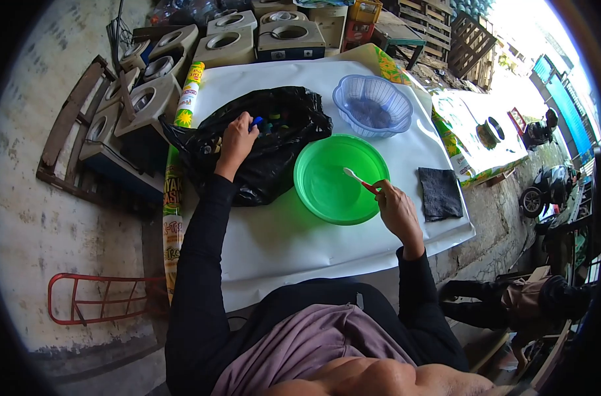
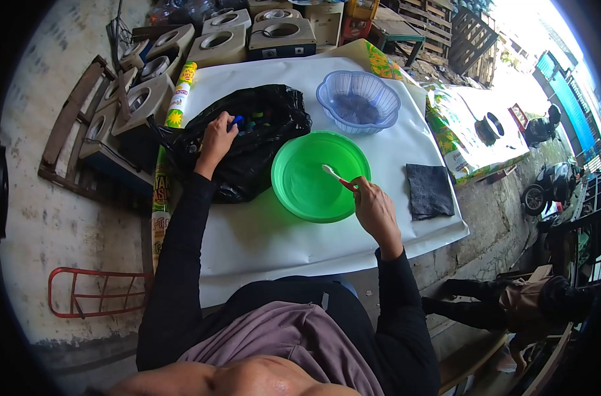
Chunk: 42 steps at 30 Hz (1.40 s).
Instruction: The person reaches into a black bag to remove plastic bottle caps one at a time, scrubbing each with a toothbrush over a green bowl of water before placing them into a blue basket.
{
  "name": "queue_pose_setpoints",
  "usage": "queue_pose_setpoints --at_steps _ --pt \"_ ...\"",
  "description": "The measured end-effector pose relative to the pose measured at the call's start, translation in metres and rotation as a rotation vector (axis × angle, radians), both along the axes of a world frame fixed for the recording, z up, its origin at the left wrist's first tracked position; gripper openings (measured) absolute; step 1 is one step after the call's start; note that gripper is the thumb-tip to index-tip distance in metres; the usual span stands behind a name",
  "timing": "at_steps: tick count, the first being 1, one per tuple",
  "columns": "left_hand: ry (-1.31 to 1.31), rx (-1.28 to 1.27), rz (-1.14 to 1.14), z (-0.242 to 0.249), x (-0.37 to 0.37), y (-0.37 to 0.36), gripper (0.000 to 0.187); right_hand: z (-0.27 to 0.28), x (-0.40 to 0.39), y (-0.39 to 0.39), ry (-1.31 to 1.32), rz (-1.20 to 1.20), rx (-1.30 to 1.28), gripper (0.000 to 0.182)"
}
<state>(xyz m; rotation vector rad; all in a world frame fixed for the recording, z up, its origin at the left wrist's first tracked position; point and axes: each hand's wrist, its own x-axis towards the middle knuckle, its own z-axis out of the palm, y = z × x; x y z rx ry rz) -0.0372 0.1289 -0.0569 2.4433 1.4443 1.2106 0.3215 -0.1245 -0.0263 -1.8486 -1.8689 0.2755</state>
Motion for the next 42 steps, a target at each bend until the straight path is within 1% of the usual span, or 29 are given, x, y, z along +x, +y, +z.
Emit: queue_pose_setpoints --at_steps 2,4,5,8,11,12,17,20,23,27,30,31,34,37,40,41,42 --pt "-0.107 -0.044 0.003 0.004 0.001 -0.012 0.019 0.0 0.006 -0.001 0.018 -0.001 0.029 0.016" --pt "-0.191 -0.094 -0.003 0.017 0.009 -0.039 0.02 -0.003 0.013 -0.001 0.009 0.01 0.0 0.015" --pt "-0.241 -0.082 -0.008 0.015 0.016 -0.051 0.021 -0.004 0.017 -0.001 0.004 0.016 -0.016 0.014" --pt "-0.465 -0.244 -0.08 0.001 0.049 -0.089 0.021 0.001 0.024 0.001 0.0 0.093 -0.055 0.014" --pt "-0.559 -0.284 -0.087 -0.012 0.082 -0.121 0.023 -0.001 0.033 0.006 0.015 0.173 -0.046 0.017" --pt "-0.602 -0.261 -0.074 -0.015 0.092 -0.128 0.023 0.0 0.036 0.007 0.025 0.194 -0.047 0.018" --pt "-0.629 -0.394 0.016 -0.029 0.113 -0.148 0.024 -0.001 0.051 0.016 -0.015 0.264 -0.028 0.017" --pt "-0.673 -0.384 -0.018 -0.033 0.126 -0.157 0.025 0.0 0.063 0.023 -0.082 0.301 -0.005 0.015" --pt "-0.821 -0.424 -0.051 -0.029 0.145 -0.169 0.025 0.003 0.078 0.032 -0.155 0.329 -0.029 0.013" --pt "-0.961 -0.629 -0.15 -0.029 0.157 -0.177 0.021 0.01 0.091 0.042 -0.202 0.334 -0.056 0.012" --pt "-1.059 -0.742 -0.214 -0.031 0.163 -0.177 0.021 0.003 0.102 0.051 -0.238 0.378 0.023 0.007" --pt "-1.087 -0.774 -0.242 -0.031 0.164 -0.176 0.022 0.002 0.105 0.053 -0.24 0.384 0.033 0.009" --pt "-1.129 -0.871 -0.277 -0.02 0.165 -0.176 0.024 0.003 0.108 0.05 -0.174 0.381 -0.001 0.012" --pt "-1.142 -0.925 -0.273 -0.01 0.166 -0.172 0.029 0.008 0.097 0.036 0.012 0.294 0.019 0.017" --pt "-1.159 -0.981 -0.297 0.003 0.17 -0.172 0.035 0.005 0.082 0.024 0.259 0.248 0.062 0.02" --pt "-1.165 -1.005 -0.313 0.006 0.172 -0.172 0.037 0.005 0.073 0.02 0.35 0.279 0.133 0.019" --pt "-1.17 -1.027 -0.356 0.002 0.173 -0.169 0.037 0.005 0.067 0.016 0.361 0.257 0.081 0.022"
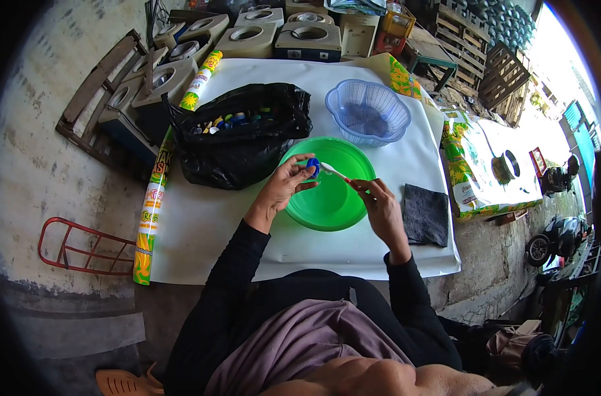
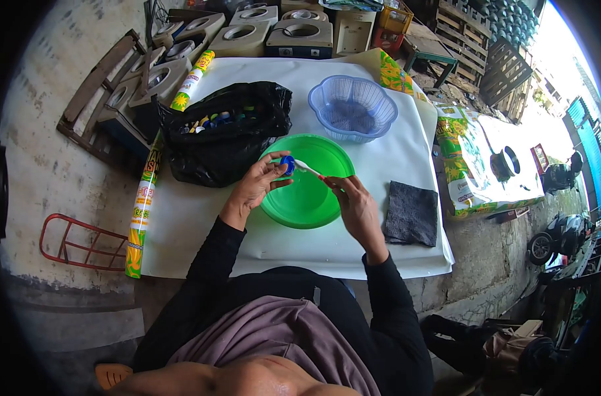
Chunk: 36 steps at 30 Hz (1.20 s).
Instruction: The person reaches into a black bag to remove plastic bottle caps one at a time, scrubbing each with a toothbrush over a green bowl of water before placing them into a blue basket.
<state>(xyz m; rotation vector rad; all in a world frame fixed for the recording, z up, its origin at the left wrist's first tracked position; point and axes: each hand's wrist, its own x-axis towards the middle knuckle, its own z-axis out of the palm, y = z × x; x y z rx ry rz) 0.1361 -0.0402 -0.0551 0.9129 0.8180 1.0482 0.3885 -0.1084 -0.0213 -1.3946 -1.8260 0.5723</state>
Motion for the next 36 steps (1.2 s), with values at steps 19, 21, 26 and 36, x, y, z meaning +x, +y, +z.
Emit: queue_pose_setpoints --at_steps 19,21,26,36 --pt "0.102 -0.048 -0.09 -0.022 -0.006 0.024 0.033 -0.007 -0.016 0.009 -0.108 -0.006 0.042 0.02" --pt "0.122 -0.026 -0.063 -0.019 -0.007 0.024 0.034 -0.003 -0.021 0.011 -0.139 -0.061 0.13 0.019" --pt "0.786 0.595 0.131 0.001 -0.009 0.013 0.039 -0.001 -0.019 0.016 -0.289 -0.059 0.148 0.022" --pt "0.979 0.686 0.204 -0.019 -0.003 0.006 0.045 0.011 -0.014 0.016 -0.296 -0.073 0.092 0.02"
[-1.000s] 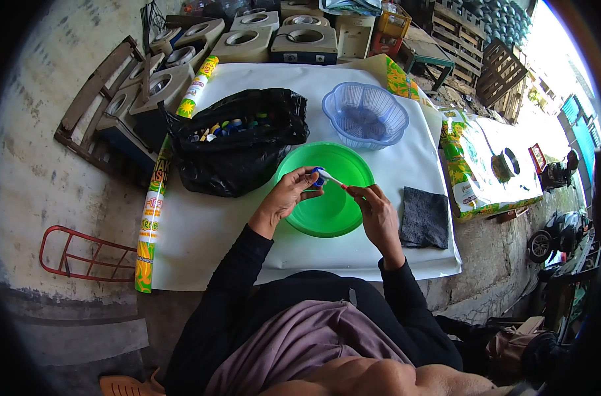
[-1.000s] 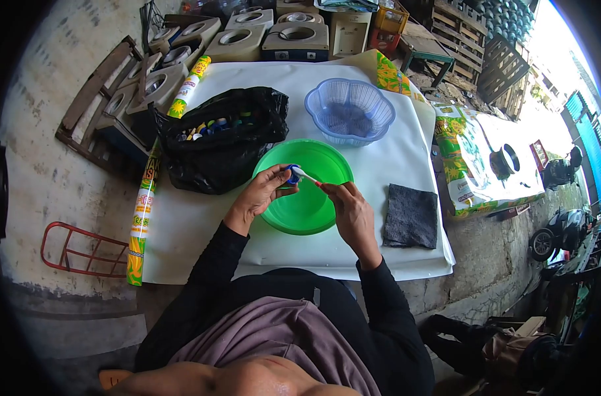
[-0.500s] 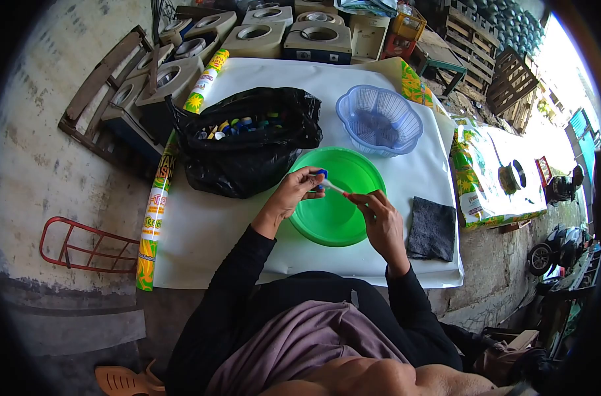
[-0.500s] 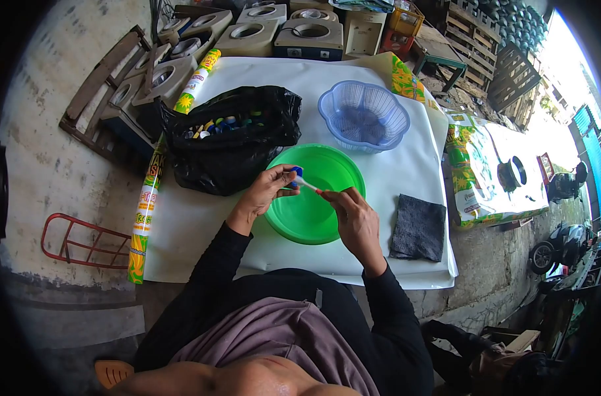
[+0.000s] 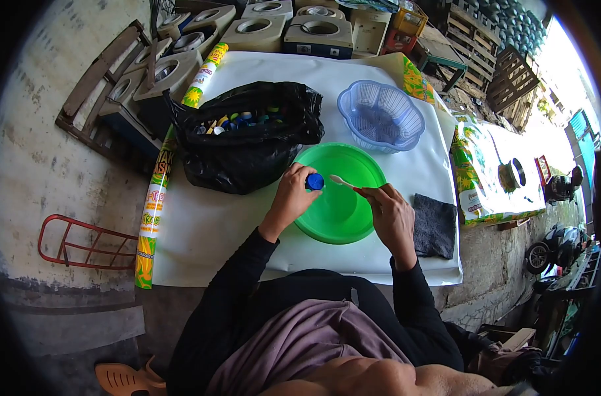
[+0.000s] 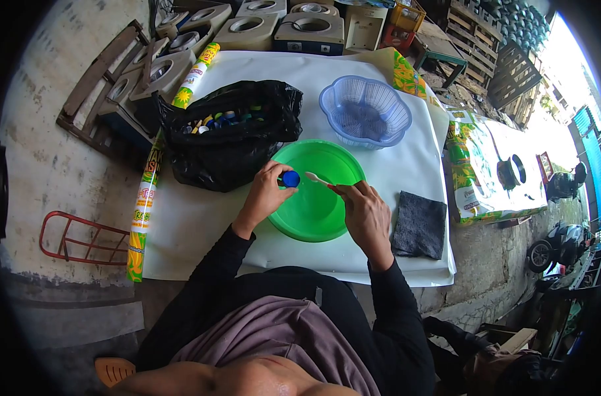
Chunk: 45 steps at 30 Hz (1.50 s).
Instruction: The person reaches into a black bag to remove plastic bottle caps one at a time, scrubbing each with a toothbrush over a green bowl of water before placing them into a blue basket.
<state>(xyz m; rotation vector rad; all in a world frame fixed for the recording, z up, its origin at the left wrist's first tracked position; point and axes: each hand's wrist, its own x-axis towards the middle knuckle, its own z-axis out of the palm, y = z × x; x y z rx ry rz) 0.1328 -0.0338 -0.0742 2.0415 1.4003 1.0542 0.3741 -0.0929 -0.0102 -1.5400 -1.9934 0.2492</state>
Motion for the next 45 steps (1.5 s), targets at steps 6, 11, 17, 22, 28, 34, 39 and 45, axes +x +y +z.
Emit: queue_pose_setpoints --at_steps 6,11,17,22,28,34,39,45 --pt "-0.017 -0.062 -0.05 0.012 0.007 -0.006 0.047 -0.019 -0.006 -0.017 0.123 -0.074 0.019 0.016" --pt "-0.084 -0.083 -0.09 0.013 0.006 -0.005 0.047 -0.026 -0.013 -0.022 0.115 -0.073 0.04 0.016" --pt "-0.089 -0.092 -0.11 0.009 0.01 -0.007 0.039 -0.026 -0.011 -0.021 0.157 -0.041 0.079 0.016" --pt "-0.15 -0.158 -0.06 0.008 0.011 -0.01 0.036 -0.025 -0.007 -0.018 0.146 -0.072 0.045 0.016" --pt "-0.094 -0.005 -0.067 0.004 0.012 -0.009 0.026 -0.024 -0.011 -0.02 0.18 -0.047 0.034 0.017" --pt "-0.169 -0.062 -0.042 0.002 0.01 -0.008 0.026 -0.021 -0.005 -0.023 0.184 -0.088 0.0 0.016" --pt "-0.222 -0.063 -0.084 0.007 0.012 -0.009 0.024 -0.026 -0.002 -0.023 0.228 -0.064 -0.041 0.016" --pt "-0.236 -0.124 -0.06 0.007 0.013 -0.01 0.024 -0.023 -0.002 -0.024 0.196 -0.084 -0.012 0.016"
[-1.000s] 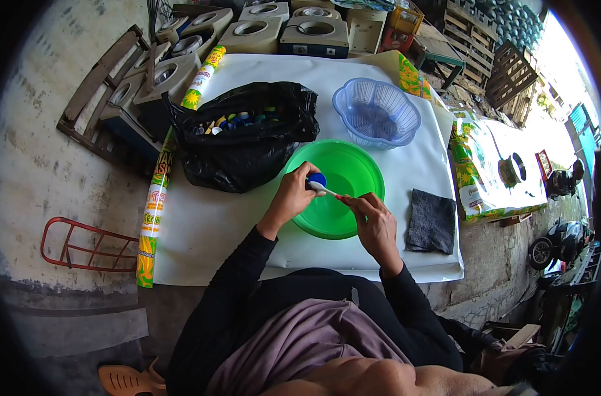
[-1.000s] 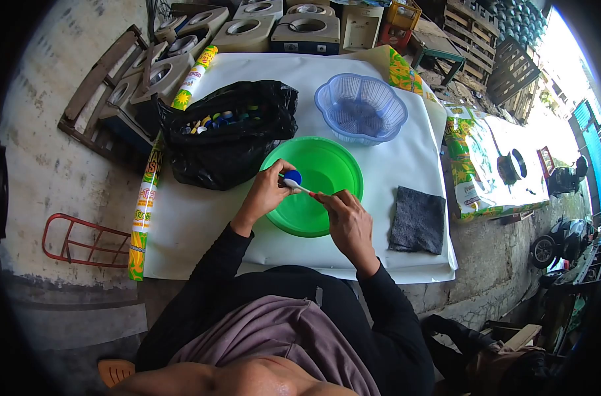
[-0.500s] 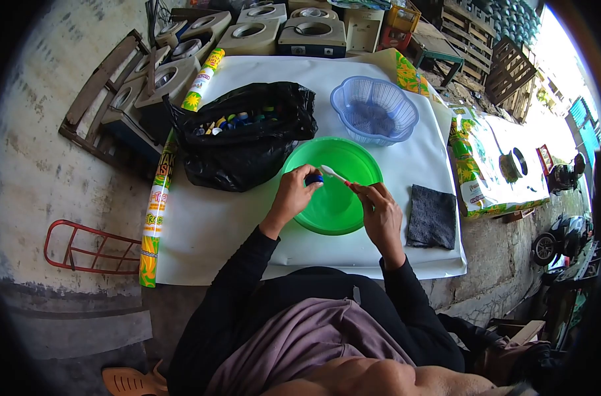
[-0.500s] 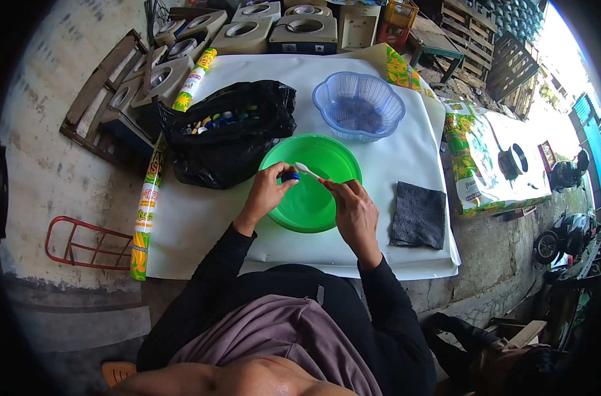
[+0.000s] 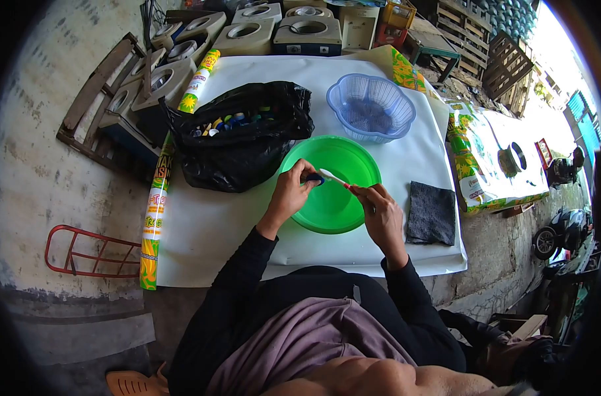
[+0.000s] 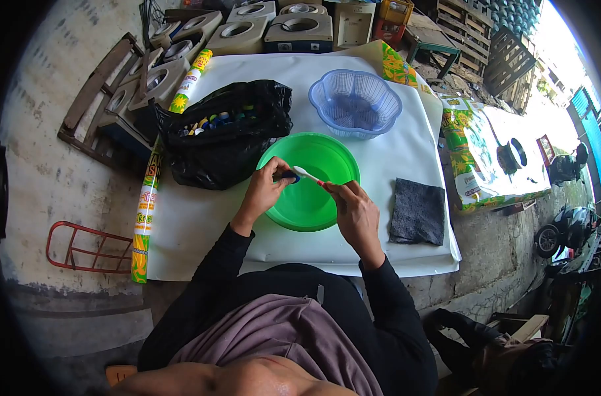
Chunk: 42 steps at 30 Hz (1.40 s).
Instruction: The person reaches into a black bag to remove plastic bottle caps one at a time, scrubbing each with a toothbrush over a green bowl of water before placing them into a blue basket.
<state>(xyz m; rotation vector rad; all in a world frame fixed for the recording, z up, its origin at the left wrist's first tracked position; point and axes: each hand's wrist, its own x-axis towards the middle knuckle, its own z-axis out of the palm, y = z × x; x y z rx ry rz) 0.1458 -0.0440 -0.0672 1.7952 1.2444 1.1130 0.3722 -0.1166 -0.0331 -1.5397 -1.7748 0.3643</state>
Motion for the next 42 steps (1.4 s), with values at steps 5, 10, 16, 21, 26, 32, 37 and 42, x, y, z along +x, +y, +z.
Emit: queue_pose_setpoints --at_steps 5,10,16,21,26,32,37,42 --pt "0.054 0.013 -0.021 0.014 0.001 -0.004 0.024 0.005 0.001 -0.001 0.001 0.013 -0.003 0.017" --pt "0.044 0.022 -0.017 0.003 0.0 0.0 0.024 -0.003 0.0 0.0 0.0 -0.027 0.07 0.017" --pt "0.059 0.063 0.029 0.006 0.002 -0.002 0.024 0.0 0.002 -0.002 0.024 -0.03 0.004 0.017" --pt "0.053 0.096 -0.006 0.0 0.003 -0.005 0.022 -0.001 0.004 0.001 0.004 -0.006 0.048 0.017" --pt "0.115 0.111 -0.012 0.002 -0.002 -0.006 0.022 0.002 0.005 0.002 -0.01 -0.006 0.03 0.017" --pt "0.028 0.087 0.015 0.009 0.0 -0.011 0.024 -0.001 0.004 0.001 0.01 0.03 -0.008 0.017" --pt "-0.116 -0.011 -0.025 -0.009 -0.006 -0.003 0.022 0.003 0.005 0.003 0.04 0.083 0.007 0.016" --pt "-0.311 -0.273 -0.012 -0.01 -0.008 0.003 0.024 0.004 0.003 0.003 -0.008 0.069 0.052 0.016"
